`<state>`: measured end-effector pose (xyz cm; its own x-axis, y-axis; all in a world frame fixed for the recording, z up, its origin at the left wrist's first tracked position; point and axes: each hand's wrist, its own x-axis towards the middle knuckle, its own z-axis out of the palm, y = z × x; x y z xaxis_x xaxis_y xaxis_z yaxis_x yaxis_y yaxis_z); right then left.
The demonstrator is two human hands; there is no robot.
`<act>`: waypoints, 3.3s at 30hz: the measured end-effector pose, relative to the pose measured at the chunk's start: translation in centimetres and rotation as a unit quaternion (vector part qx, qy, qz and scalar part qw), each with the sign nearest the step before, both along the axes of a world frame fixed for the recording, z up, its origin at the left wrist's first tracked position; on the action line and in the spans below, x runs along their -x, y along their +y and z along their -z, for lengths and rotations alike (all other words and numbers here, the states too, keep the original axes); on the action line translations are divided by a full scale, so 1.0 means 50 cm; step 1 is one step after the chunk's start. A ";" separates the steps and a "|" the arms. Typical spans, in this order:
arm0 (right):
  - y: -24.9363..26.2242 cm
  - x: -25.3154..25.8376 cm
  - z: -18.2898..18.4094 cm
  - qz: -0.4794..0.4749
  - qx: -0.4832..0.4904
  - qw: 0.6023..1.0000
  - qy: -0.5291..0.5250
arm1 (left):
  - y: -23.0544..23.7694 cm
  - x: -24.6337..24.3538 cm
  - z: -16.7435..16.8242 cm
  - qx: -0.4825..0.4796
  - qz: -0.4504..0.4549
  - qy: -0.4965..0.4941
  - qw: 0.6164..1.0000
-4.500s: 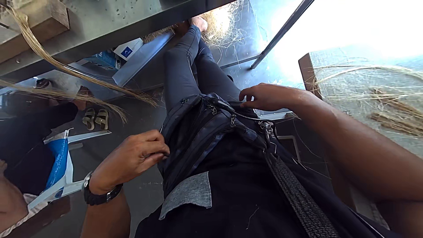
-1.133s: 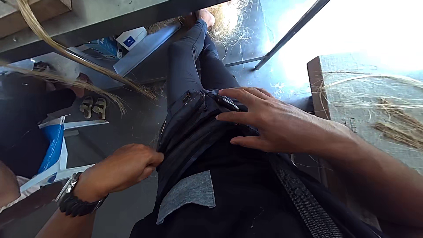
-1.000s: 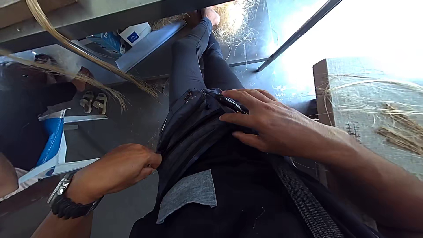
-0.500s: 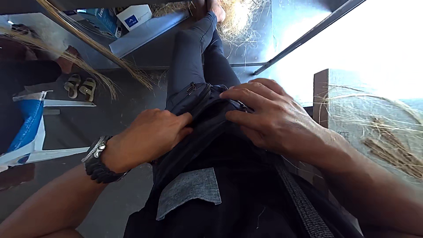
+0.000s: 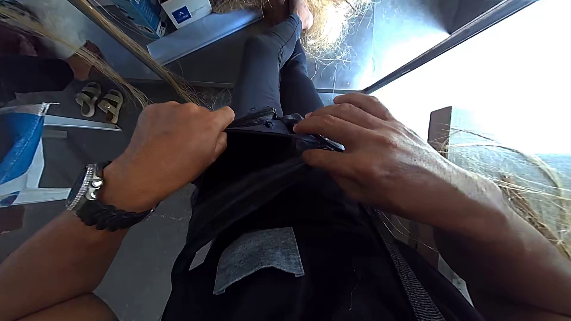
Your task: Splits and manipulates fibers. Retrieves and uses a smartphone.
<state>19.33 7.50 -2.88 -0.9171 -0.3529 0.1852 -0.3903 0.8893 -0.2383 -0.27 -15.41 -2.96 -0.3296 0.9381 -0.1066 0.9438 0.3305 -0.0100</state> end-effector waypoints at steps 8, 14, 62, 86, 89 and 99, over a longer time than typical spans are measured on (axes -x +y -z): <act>-0.007 0.022 -0.002 -0.003 -0.003 1.000 -0.024 | -0.018 -0.031 0.011 -0.074 0.071 -0.129 0.986; -0.009 0.028 -0.003 0.001 -0.004 1.000 -0.012 | -0.008 -0.092 0.078 -0.095 0.043 -0.293 0.950; 0.056 -0.045 -0.007 0.123 0.415 0.900 -0.051 | 0.112 -0.025 -0.038 -0.406 -0.012 -0.567 0.717; 0.161 -0.048 0.024 -0.010 0.770 0.620 -0.151 | -0.085 0.055 0.013 -0.004 0.090 -0.389 0.917; 0.180 -0.050 0.011 0.005 0.759 0.638 -0.132 | -0.151 0.031 0.071 0.186 0.098 -0.406 0.889; 0.195 -0.061 0.013 0.026 0.740 0.652 -0.166 | -0.138 -0.030 0.107 0.272 0.122 -0.348 0.889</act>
<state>22.39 17.25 -3.52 -0.9969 0.0196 0.0762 -0.0777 -0.3997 -0.9134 1.24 -22.31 -8.33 0.2011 0.7194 -0.6648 0.8267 0.2395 0.5092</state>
